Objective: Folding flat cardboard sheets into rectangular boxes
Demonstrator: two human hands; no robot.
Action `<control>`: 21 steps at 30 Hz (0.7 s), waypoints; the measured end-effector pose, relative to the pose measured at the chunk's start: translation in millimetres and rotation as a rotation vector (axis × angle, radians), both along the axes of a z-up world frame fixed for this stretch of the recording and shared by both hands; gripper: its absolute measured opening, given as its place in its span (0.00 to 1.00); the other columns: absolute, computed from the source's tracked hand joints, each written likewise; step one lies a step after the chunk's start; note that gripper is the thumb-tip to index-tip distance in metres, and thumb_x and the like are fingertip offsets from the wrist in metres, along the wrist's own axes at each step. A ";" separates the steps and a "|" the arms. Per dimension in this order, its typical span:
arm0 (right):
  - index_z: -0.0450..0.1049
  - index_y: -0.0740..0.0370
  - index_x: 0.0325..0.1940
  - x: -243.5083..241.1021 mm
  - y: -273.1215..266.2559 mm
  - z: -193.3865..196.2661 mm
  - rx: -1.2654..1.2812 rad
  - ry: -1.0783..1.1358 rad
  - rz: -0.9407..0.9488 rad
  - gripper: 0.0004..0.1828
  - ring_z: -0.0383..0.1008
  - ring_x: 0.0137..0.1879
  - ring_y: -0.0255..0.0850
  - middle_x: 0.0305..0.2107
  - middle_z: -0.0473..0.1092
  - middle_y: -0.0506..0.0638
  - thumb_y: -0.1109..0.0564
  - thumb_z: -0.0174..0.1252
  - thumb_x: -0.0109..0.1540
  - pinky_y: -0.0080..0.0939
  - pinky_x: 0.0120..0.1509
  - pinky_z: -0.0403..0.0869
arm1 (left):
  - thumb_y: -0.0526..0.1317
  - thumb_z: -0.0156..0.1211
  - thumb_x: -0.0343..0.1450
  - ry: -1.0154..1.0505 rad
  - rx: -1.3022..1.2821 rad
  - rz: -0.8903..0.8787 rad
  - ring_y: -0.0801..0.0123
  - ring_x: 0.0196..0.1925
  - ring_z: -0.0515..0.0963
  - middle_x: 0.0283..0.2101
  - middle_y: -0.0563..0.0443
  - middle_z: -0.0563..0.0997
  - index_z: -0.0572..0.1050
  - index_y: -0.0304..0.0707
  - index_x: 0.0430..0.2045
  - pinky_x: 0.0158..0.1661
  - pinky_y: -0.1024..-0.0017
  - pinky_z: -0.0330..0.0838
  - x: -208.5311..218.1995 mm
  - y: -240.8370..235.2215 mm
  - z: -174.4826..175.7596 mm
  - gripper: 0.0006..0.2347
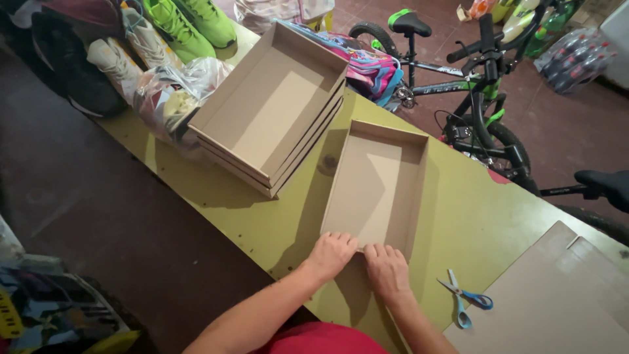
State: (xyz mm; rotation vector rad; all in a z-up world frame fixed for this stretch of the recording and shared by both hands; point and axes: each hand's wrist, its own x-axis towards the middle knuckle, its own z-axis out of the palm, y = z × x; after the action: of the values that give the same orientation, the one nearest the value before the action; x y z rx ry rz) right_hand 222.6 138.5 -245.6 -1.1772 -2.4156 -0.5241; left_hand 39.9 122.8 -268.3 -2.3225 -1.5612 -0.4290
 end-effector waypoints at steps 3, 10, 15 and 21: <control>0.66 0.46 0.28 6.7 11.9 -13.6 -0.090 -0.064 0.068 0.06 0.72 0.29 0.41 0.22 0.67 0.43 0.55 0.56 0.58 0.41 0.36 0.71 | 0.38 0.59 0.66 -0.004 0.005 -0.017 0.64 0.24 0.75 0.25 0.56 0.72 0.69 0.51 0.23 0.27 0.66 0.69 0.5 5.2 -5.8 0.05; 0.65 0.45 0.27 10.4 28.9 -33.0 -0.161 -0.163 0.088 0.09 0.73 0.24 0.41 0.19 0.69 0.43 0.57 0.58 0.57 0.42 0.27 0.70 | 0.37 0.61 0.64 0.026 0.095 0.010 0.65 0.19 0.74 0.21 0.57 0.70 0.67 0.51 0.19 0.16 0.67 0.67 -1.4 12.1 -6.2 0.07; 0.67 0.48 0.36 29.8 21.7 -21.9 -0.313 -0.196 0.136 0.04 0.73 0.35 0.47 0.28 0.70 0.45 0.56 0.53 0.59 0.49 0.38 0.71 | 0.38 0.60 0.66 0.096 0.066 -0.046 0.63 0.24 0.76 0.24 0.57 0.73 0.69 0.52 0.23 0.24 0.66 0.70 -17.8 7.6 -2.8 0.05; 0.69 0.49 0.47 57.4 12.0 -7.9 -0.564 -0.330 -0.031 0.14 0.59 0.72 0.49 0.47 0.73 0.47 0.63 0.53 0.60 0.65 0.75 0.48 | 0.35 0.64 0.61 0.218 -0.054 -0.080 0.56 0.32 0.73 0.18 0.56 0.73 0.73 0.48 0.18 0.58 0.53 0.58 -54.0 -0.2 9.2 0.05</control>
State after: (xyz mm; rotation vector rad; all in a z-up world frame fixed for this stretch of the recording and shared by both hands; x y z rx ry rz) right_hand 280.0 150.5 -253.5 -1.4374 -2.9498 -0.0313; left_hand -14.2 122.6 -259.1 -2.3868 -1.3975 -0.1464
